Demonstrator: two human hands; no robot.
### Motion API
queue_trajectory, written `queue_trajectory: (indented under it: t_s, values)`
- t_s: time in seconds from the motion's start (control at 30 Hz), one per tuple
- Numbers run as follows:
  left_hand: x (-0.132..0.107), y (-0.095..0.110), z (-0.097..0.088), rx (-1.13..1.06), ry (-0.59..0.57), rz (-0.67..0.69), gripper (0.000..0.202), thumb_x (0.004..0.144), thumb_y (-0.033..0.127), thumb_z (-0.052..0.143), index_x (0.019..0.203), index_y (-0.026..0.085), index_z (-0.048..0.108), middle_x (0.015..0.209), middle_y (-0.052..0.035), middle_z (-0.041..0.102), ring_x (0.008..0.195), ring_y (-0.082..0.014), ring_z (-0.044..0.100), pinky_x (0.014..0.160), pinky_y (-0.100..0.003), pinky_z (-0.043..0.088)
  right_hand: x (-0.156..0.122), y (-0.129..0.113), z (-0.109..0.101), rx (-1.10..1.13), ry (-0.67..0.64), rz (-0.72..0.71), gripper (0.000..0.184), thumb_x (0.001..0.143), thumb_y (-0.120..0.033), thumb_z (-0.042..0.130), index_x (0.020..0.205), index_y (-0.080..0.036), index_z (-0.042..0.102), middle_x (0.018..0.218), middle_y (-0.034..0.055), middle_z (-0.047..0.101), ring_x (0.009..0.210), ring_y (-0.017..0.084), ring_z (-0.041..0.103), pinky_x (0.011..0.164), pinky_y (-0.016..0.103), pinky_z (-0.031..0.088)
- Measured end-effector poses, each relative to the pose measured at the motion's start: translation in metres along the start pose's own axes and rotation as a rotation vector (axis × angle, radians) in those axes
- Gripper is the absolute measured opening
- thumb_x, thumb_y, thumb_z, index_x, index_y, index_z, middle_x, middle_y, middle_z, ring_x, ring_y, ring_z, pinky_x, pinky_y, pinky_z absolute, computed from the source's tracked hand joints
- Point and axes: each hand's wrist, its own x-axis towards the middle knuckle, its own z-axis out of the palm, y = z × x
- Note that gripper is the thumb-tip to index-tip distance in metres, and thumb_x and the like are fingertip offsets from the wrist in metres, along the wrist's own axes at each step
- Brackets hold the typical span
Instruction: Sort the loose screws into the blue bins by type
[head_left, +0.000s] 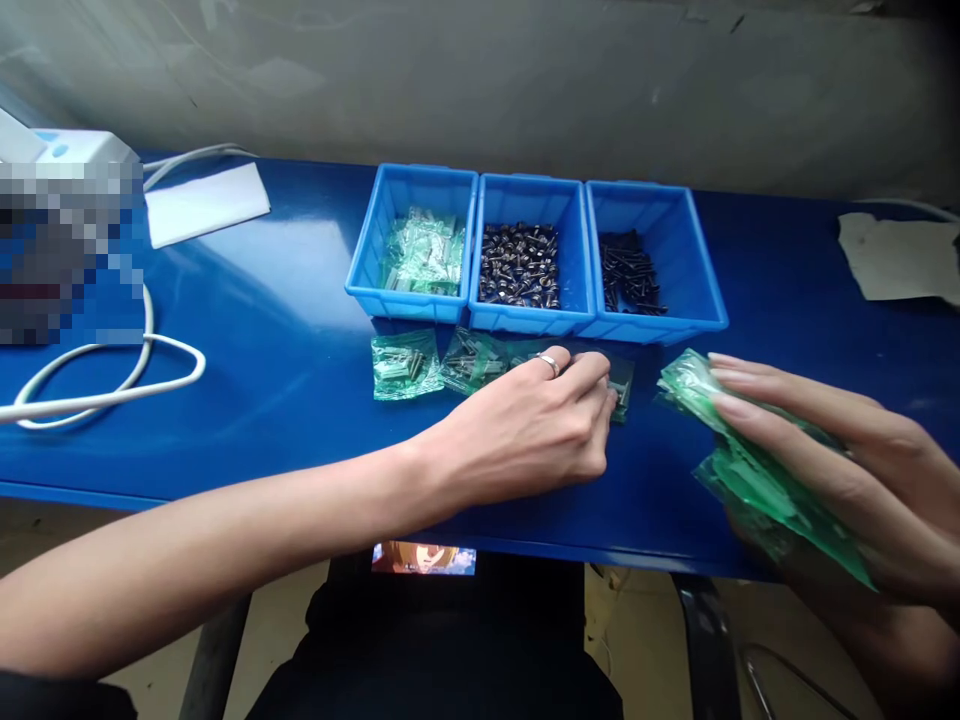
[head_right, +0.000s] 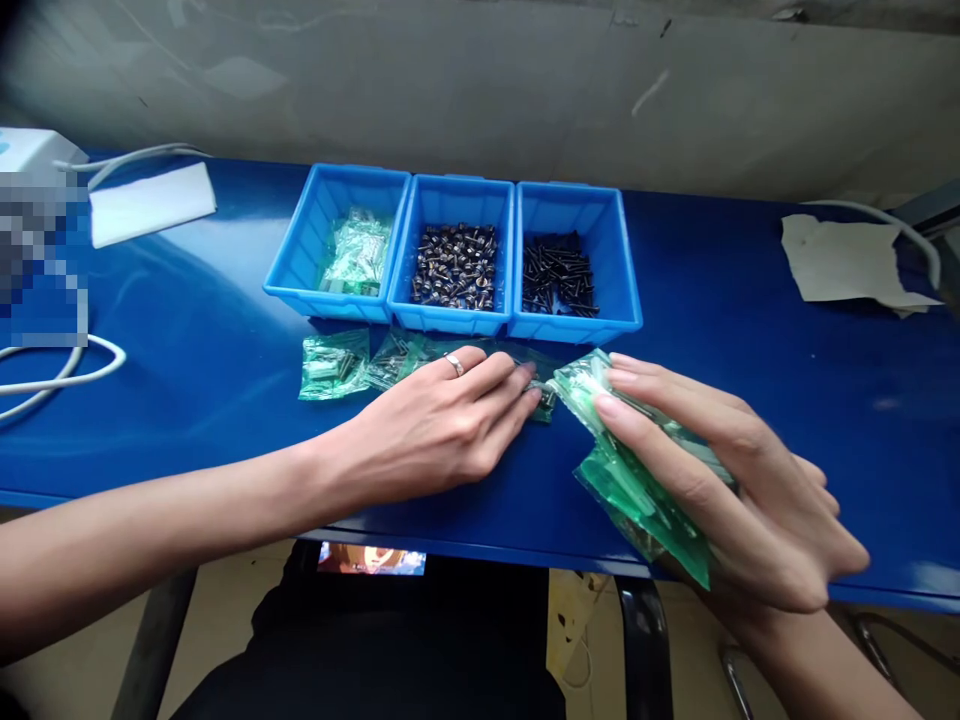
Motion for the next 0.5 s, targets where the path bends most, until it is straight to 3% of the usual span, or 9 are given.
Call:
queue_trajectory:
  t_s: [0.17,0.23,0.33,0.4,0.5]
  values:
    - [-0.012,0.003,-0.01,-0.032,0.007,-0.057,0.044,0.113,0.015,0.045,0.154,0.004,0.058,0.153,-0.0214,0.064,0.144,-0.0328,0.063,0.111,-0.043,0.059,-0.003,-0.008,0.007,0.018,-0.051,0.0,0.066,0.098,-0.014,0.075,0.16,-0.029,0.06,0.157,0.0156,0.063,0.144,0.037,0.065,0.121,0.057,0.057]
    - [-0.034,0.003,-0.021,-0.048,0.034,-0.11,0.044,0.111,0.015,0.052,0.153,0.006,0.06,0.156,-0.0192,0.063,0.144,-0.0352,0.064,0.113,-0.047,0.061,-0.003,-0.005,0.012,0.008,-0.003,-0.051,0.059,0.1,-0.014,0.073,0.156,-0.03,0.064,0.153,0.0144,0.067,0.139,0.035,0.069,0.117,0.055,0.06]
    - [-0.079,-0.005,-0.035,-0.073,0.011,-0.28,0.047,0.102,0.007,0.065,0.15,0.007,0.062,0.154,-0.0177,0.065,0.14,-0.038,0.067,0.103,-0.052,0.068,-0.002,0.002,0.018,-0.044,0.093,-0.191,0.043,0.11,-0.023,0.058,0.152,-0.027,0.067,0.142,0.0127,0.074,0.132,0.029,0.074,0.108,0.047,0.067]
    - [-0.107,-0.015,-0.038,-0.103,-0.011,-0.357,0.053,0.098,0.003,0.07,0.15,0.008,0.062,0.153,-0.0177,0.065,0.137,-0.0395,0.068,0.101,-0.057,0.07,-0.001,0.003,0.02,-0.067,0.108,-0.247,0.042,0.112,-0.023,0.051,0.151,-0.023,0.068,0.138,0.0132,0.076,0.132,0.027,0.074,0.106,0.044,0.068]
    - [-0.129,-0.031,-0.035,-0.236,0.027,-0.317,0.055,0.099,-0.004,0.062,0.152,0.008,0.059,0.157,-0.0179,0.062,0.142,-0.0349,0.066,0.113,-0.054,0.067,0.0,-0.003,0.021,-0.014,0.059,-0.185,0.042,0.11,-0.021,0.056,0.15,-0.025,0.069,0.136,0.011,0.077,0.134,0.028,0.073,0.11,0.043,0.068]
